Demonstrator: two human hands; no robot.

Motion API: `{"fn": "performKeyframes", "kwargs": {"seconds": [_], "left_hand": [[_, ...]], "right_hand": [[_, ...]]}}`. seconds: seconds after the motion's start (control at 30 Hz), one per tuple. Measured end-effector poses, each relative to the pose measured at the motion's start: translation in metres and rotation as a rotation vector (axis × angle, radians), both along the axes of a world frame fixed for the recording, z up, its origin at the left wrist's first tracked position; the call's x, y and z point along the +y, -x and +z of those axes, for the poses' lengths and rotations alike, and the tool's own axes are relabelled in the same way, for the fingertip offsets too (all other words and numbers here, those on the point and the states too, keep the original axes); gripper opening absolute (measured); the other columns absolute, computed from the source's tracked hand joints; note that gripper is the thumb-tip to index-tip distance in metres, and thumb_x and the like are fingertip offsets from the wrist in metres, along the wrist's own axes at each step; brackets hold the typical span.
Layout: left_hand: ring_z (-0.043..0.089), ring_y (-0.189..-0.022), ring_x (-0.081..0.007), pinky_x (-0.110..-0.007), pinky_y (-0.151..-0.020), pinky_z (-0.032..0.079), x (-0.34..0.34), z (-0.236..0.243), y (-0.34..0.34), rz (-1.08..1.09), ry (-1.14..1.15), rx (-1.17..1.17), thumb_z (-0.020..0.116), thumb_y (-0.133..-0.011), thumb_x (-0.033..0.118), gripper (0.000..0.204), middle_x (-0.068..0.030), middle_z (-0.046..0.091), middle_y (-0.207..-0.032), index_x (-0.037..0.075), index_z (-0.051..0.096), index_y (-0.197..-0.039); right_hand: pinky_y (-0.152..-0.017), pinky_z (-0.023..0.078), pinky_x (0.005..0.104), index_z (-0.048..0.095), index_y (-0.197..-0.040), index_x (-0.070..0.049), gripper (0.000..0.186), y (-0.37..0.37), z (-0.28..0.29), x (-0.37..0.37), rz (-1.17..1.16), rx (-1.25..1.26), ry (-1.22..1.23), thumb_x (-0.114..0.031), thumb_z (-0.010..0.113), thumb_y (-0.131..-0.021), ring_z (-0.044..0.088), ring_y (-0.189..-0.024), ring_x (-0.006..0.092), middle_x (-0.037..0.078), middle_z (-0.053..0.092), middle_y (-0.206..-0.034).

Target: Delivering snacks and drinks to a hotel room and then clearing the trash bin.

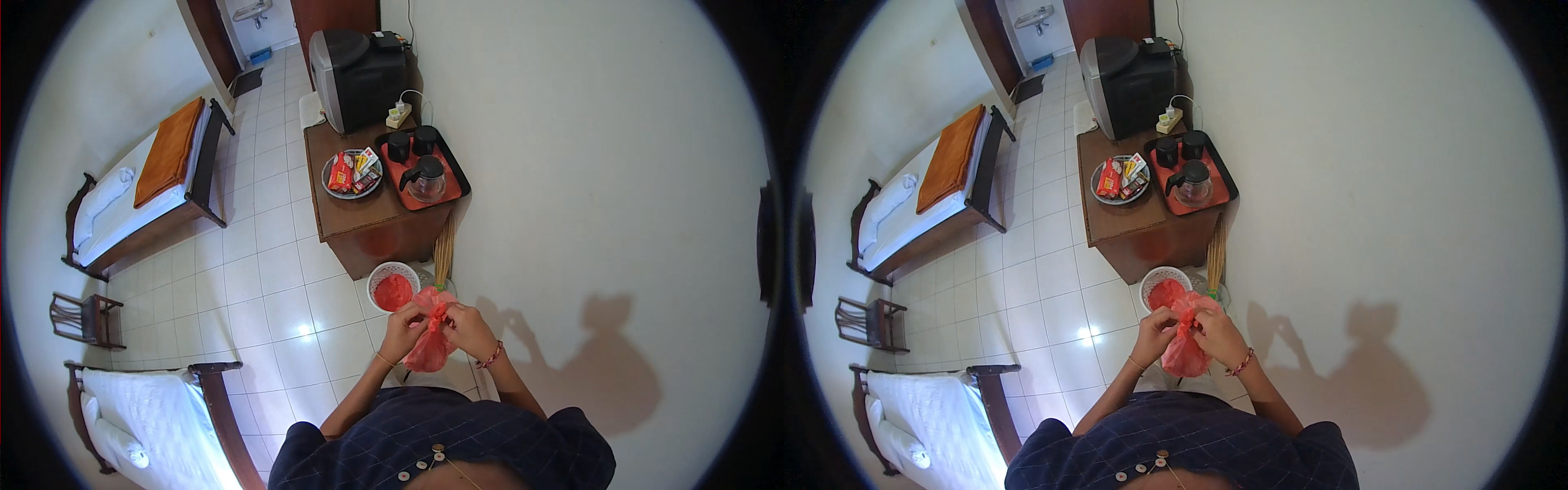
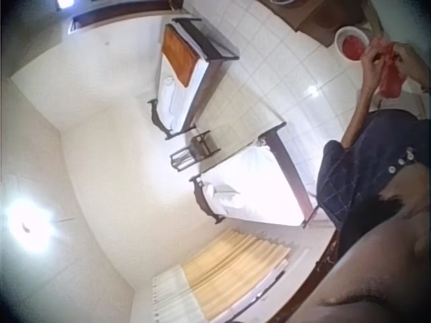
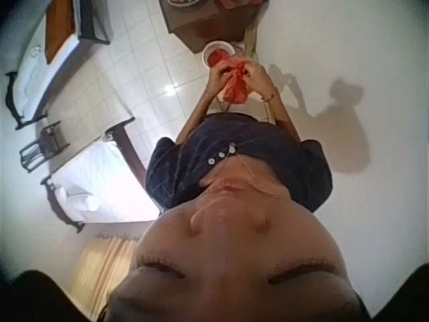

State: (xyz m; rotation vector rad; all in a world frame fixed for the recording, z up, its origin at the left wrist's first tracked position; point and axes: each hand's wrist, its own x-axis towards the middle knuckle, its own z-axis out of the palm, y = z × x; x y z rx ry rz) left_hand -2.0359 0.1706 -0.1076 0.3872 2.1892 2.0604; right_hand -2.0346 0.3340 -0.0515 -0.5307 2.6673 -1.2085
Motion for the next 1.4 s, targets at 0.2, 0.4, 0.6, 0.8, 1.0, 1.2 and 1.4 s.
{"fn": "performKeyframes", "kwargs": {"seconds": [0.2, 0.4, 0.6, 0.8, 1.0, 1.2, 1.4], "left_hand": [[0.054, -0.068, -0.0098, -0.022, -0.064, 0.045, -0.032, -0.008, -0.005, -0.064, -0.036, -0.046, 0.060, -0.071, -0.001, 0.016, -0.0055, 0.056, -0.076, -0.001, 0.058, -0.087], [0.054, -0.072, -0.0087, -0.021, -0.066, 0.044, -0.079, -0.003, 0.013, -0.253, -0.139, -0.098, 0.060, -0.072, -0.001, 0.021, -0.0044, 0.057, -0.082, -0.001, 0.057, -0.093], [0.054, -0.084, -0.0095, -0.023, -0.077, 0.044, -0.142, 0.004, 0.025, -0.538, -0.173, -0.212, 0.055, -0.076, -0.006, 0.022, -0.0031, 0.056, -0.090, -0.002, 0.055, -0.098], [0.055, -0.080, -0.0090, -0.021, -0.072, 0.045, -0.186, 0.002, 0.022, -0.666, -0.160, -0.190, 0.055, -0.075, -0.006, 0.023, -0.0047, 0.056, -0.088, -0.002, 0.055, -0.098], [0.053, -0.075, -0.0074, -0.020, -0.067, 0.043, -0.227, -0.006, 0.000, -0.624, -0.085, -0.092, 0.055, -0.075, -0.005, 0.018, -0.0028, 0.055, -0.083, -0.002, 0.057, -0.093], [0.053, -0.075, -0.0074, -0.020, -0.067, 0.044, -0.278, -0.007, -0.030, -0.601, -0.102, -0.150, 0.057, -0.075, -0.002, 0.018, -0.0030, 0.056, -0.084, -0.002, 0.057, -0.093], [0.054, -0.080, -0.0094, -0.022, -0.072, 0.044, -0.333, -0.004, -0.072, -0.566, -0.193, -0.187, 0.057, -0.076, -0.003, 0.018, -0.0034, 0.056, -0.087, -0.003, 0.057, -0.093]], "right_hand": [[-0.065, 0.045, 0.0388, 0.051, -0.084, 0.002, 0.016, -0.022, 0.001, -0.035, -0.088, 0.080, 0.015, -0.006, 0.056, -0.071, 0.055, -0.073, 0.0337, 0.018, 0.056, -0.079], [-0.064, 0.044, 0.0400, 0.050, -0.085, 0.001, 0.016, -0.035, 0.004, -0.093, -0.291, 0.151, 0.007, -0.006, 0.054, -0.071, 0.055, -0.072, 0.0340, 0.019, 0.055, -0.078], [-0.062, 0.044, 0.0391, 0.049, -0.084, 0.001, 0.015, -0.050, -0.011, -0.160, -0.473, 0.249, -0.022, -0.003, 0.053, -0.070, 0.054, -0.072, 0.0332, 0.018, 0.053, -0.078], [-0.064, 0.046, 0.0386, 0.049, -0.086, 0.003, 0.018, -0.073, -0.008, -0.215, -0.562, 0.255, -0.084, -0.004, 0.053, -0.071, 0.054, -0.074, 0.0336, 0.018, 0.053, -0.079], [-0.060, 0.045, 0.0378, 0.048, -0.083, 0.002, 0.016, -0.098, -0.009, -0.264, -0.605, 0.272, -0.090, -0.006, 0.055, -0.070, 0.054, -0.069, 0.0330, 0.017, 0.052, -0.077], [-0.061, 0.045, 0.0377, 0.048, -0.084, 0.002, 0.018, -0.122, -0.014, -0.309, -0.527, 0.258, -0.119, -0.008, 0.056, -0.071, 0.054, -0.069, 0.0323, 0.017, 0.052, -0.078], [-0.061, 0.045, 0.0373, 0.049, -0.084, 0.002, 0.016, -0.155, -0.023, -0.360, -0.528, 0.320, -0.074, -0.005, 0.055, -0.071, 0.053, -0.072, 0.0320, 0.017, 0.051, -0.079]]}}
